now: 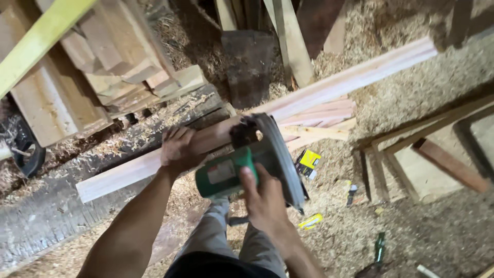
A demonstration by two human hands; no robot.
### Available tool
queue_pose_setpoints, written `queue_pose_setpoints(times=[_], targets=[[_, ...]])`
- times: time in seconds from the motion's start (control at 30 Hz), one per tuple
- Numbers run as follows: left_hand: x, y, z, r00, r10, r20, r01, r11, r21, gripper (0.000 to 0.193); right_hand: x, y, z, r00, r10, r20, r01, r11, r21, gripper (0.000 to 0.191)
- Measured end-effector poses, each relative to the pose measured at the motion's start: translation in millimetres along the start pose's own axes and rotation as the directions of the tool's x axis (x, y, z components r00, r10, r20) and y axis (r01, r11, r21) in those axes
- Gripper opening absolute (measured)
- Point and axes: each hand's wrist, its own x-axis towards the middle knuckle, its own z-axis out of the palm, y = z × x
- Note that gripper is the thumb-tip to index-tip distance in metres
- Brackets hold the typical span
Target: The person measures a long wooden plank with a tape measure, marks cut lines using a try square and pencil, and cuts the plank into shorter pieces with a circular saw. They then carry the cut planks and lay them side by side across a wooden frame, aligning them to form a slatted panel.
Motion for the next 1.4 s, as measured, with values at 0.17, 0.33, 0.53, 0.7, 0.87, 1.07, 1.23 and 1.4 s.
queue_pose_setpoints(times=[0.17,0.33,0.53,0.7,0.87,1.07,1.23,1.4], targets=[[4.5,-18.0,34.7,0.99,0.088,-0.108,-0.08,0.994,0.078,0.052,19.4,-7.3,11.8,0.928,0.272,0.256,-0.285,0.958,0.012,0.063],[4.9,-32.1,54.0,0.978,0.114,-0.172,-0.1,0.991,0.089,0.039,17.4,-7.1,8.7,0.977,0.108,0.186,-0.103,0.994,-0.038,0.066],[0.2,-14.2,38.2,0.975,0.101,-0.197,-0.1,0.995,0.019,0.046,13.5,-1.7,-1.8,0.98,0.074,0.185,-0.071,0.997,-0.024,0.065],[-2.0,-4.0,31.4,0.968,0.115,-0.224,-0.127,0.991,-0.041,0.06,12.4,10.2,-3.8,0.975,0.055,0.217,-0.063,0.997,0.034,0.067],[-3.4,-12.0,40.6,0.976,0.118,-0.185,-0.11,0.993,0.054,0.044,12.7,23.4,-0.9,0.976,-0.025,0.216,0.011,0.998,0.065,0.066],[-4.1,-14.8,40.1,0.978,0.122,-0.168,-0.13,0.991,-0.034,0.051,15.3,31.6,4.6,0.961,0.019,0.274,-0.033,0.998,0.049,0.064],[-4.5,-17.4,40.9,0.977,0.129,-0.171,-0.132,0.991,-0.007,0.049,14.8,36.7,9.4,0.969,-0.03,0.245,0.009,0.996,0.089,0.064],[-4.9,-24.5,46.6,0.98,0.128,-0.15,-0.126,0.992,0.019,0.045,15.9,40.7,12.3,0.972,-0.051,0.231,0.029,0.995,0.097,0.062]])
